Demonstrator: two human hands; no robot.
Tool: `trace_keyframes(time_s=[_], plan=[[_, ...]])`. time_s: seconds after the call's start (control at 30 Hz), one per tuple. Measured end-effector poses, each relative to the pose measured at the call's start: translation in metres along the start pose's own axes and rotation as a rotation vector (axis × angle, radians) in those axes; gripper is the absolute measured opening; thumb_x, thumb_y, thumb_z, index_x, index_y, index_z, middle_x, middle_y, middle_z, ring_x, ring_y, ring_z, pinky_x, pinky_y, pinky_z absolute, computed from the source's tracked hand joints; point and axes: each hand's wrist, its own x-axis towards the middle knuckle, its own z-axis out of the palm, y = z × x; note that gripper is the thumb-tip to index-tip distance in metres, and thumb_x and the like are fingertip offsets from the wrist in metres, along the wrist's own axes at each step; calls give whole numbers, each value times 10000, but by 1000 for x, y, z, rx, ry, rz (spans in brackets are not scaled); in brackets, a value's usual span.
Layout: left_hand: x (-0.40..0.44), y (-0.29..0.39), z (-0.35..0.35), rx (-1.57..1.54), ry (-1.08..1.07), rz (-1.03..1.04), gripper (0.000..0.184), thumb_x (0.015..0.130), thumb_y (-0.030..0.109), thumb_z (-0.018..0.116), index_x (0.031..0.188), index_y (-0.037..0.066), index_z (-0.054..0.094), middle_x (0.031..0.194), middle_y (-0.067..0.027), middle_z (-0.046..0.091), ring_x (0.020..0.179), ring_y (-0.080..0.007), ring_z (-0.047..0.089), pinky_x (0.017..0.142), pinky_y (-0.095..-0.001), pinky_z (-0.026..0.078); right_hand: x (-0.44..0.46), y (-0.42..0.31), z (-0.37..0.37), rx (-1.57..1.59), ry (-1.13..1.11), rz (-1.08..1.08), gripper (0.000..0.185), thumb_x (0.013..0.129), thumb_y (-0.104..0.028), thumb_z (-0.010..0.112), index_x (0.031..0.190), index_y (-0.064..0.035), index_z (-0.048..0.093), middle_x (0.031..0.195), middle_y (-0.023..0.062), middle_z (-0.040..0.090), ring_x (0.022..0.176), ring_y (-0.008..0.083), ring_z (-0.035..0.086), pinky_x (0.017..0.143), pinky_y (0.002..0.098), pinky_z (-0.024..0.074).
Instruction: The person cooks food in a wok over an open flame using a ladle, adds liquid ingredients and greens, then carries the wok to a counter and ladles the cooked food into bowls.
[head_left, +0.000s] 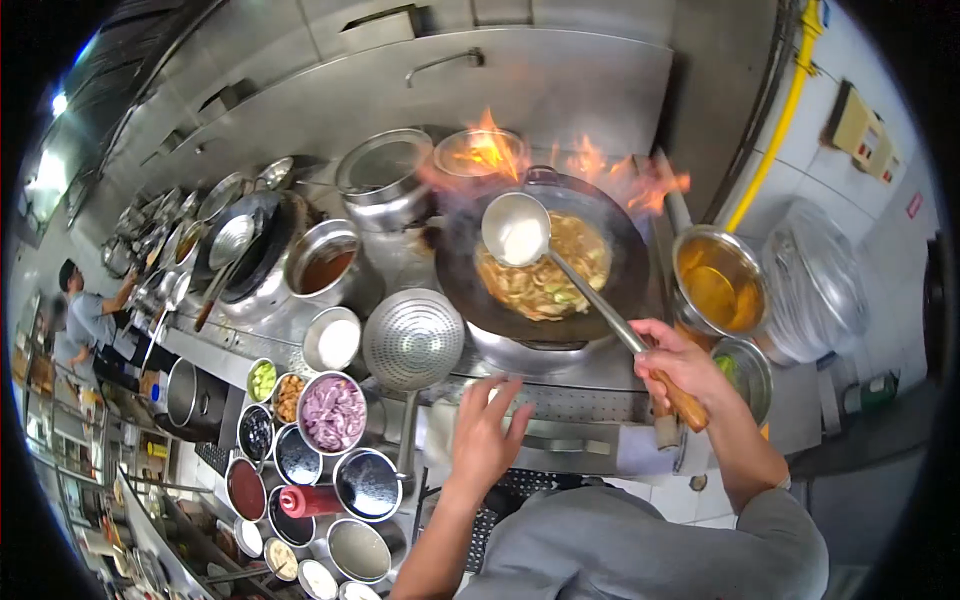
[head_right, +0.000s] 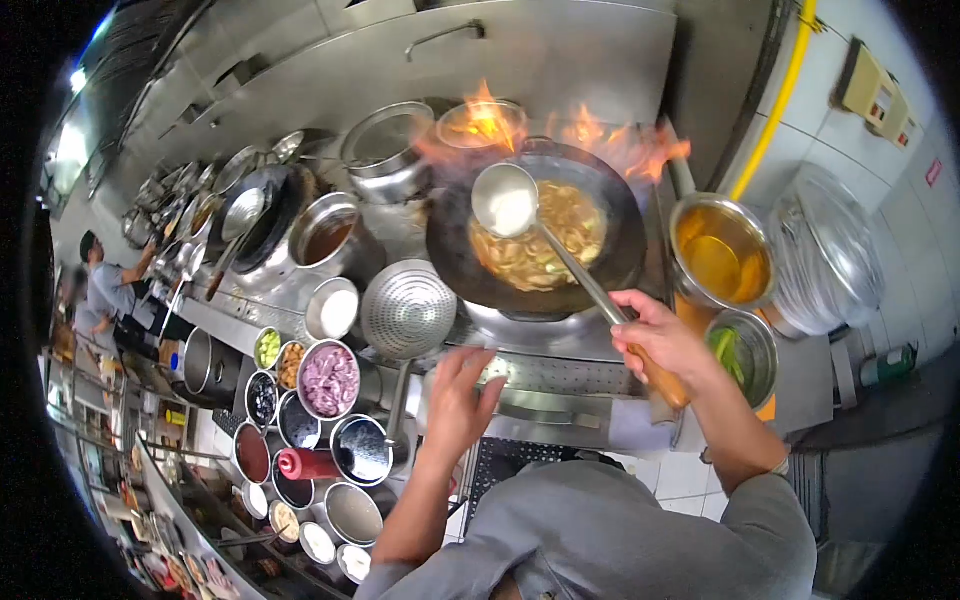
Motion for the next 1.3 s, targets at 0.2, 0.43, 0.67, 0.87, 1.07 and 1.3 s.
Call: trace_keyframes(time_s=[0.2, 0.43, 0.67, 0.87, 1.07, 1.3], plan=[[59, 12, 95, 244, -68, 21, 222, 873, 253, 715, 974, 59, 678, 977, -116, 615, 972, -323, 574, 819, -456, 459, 13, 17, -55, -497, 178, 1, 543, 923, -96, 609, 1440, -70, 444, 778, 47, 591, 526, 135, 554, 496, 294, 455], [47, 12, 104, 290, -34, 29, 169, 896, 246, 685, 868, 80, 693, 845, -91, 599, 851, -310, 568, 731, -440, 456, -8, 15, -49, -634, 132, 51, 587, 935, -140, 617, 1479, -78, 407, 855, 96, 637, 555, 137, 592, 509, 324, 495], [53, 11, 105, 279, 8, 53, 175, 897, 247, 684, 871, 74, 692, 853, -95, 603, 849, -313, 566, 727, -441, 457, 22, 29, -30, -674, 263, -37, 563, 934, -137, 607, 1466, -71, 434, 823, 89, 639, 561, 170, 599, 554, 327, 516], [54, 11, 106, 267, 12, 50, 170, 893, 244, 690, 857, 78, 693, 835, -104, 598, 843, -325, 567, 716, -457, 462, -17, 28, -62, -524, 163, 82, 635, 917, -113, 608, 1507, -81, 377, 794, 72, 612, 525, 145, 568, 477, 316, 462], [55, 17, 108, 270, 18, 61, 176, 888, 238, 694, 835, 71, 674, 828, -112, 594, 836, -326, 569, 718, -460, 460, 42, 40, -33, -490, 230, -97, 622, 924, -90, 616, 1497, -38, 379, 762, 47, 583, 500, 110, 518, 459, 282, 429], [56, 12, 106, 261, 11, 65, 191, 899, 251, 683, 845, 68, 664, 842, -99, 585, 847, -310, 565, 711, -447, 445, -3, 36, -66, -427, 221, 31, 626, 921, -67, 609, 1501, -37, 375, 766, 61, 595, 511, 121, 542, 468, 298, 453]])
